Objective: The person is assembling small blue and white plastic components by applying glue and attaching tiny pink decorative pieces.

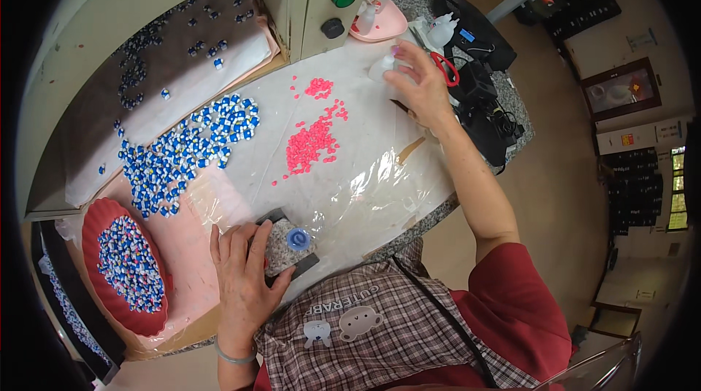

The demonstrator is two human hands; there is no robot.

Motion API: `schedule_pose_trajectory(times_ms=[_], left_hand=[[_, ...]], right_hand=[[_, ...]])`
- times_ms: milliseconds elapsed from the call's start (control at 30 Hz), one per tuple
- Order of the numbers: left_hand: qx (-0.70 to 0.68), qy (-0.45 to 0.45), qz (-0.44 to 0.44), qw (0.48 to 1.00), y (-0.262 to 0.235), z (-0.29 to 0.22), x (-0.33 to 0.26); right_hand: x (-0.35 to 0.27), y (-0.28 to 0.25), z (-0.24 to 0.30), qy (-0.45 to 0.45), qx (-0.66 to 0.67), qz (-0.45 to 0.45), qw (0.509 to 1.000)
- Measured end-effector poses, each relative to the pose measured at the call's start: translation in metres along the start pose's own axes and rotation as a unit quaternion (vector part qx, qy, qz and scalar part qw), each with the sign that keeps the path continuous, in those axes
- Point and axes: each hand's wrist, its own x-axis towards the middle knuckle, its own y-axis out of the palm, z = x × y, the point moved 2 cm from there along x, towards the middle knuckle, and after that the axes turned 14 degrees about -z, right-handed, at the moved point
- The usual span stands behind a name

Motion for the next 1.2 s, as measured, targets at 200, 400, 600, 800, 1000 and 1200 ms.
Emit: schedule_pose_trajectory(times_ms=[200,400,600,800,1000,1200], left_hand=[[-0.004,-0.001,0.001,1.000,0.000,-0.002,0.003],[-0.010,-0.002,-0.002,1.000,0.001,-0.001,0.002],[0.002,-0.018,0.006,1.000,-0.006,0.001,-0.004],[-0.012,-0.019,0.008,1.000,-0.003,0.006,-0.001],[-0.024,-0.012,0.004,1.000,-0.004,0.009,-0.001],[-0.031,0.030,0.007,0.999,-0.006,-0.003,0.009]], right_hand=[[0.059,-0.060,-0.044,-0.016,-0.060,-0.258,0.964],[0.116,-0.078,-0.101,0.094,-0.157,-0.324,0.928],[0.134,-0.059,-0.130,0.134,-0.226,-0.292,0.920],[0.169,-0.109,-0.177,0.045,-0.319,-0.226,0.919],[0.148,-0.087,-0.146,0.034,-0.316,-0.226,0.921],[0.148,-0.086,-0.171,-0.077,-0.391,-0.248,0.883]])
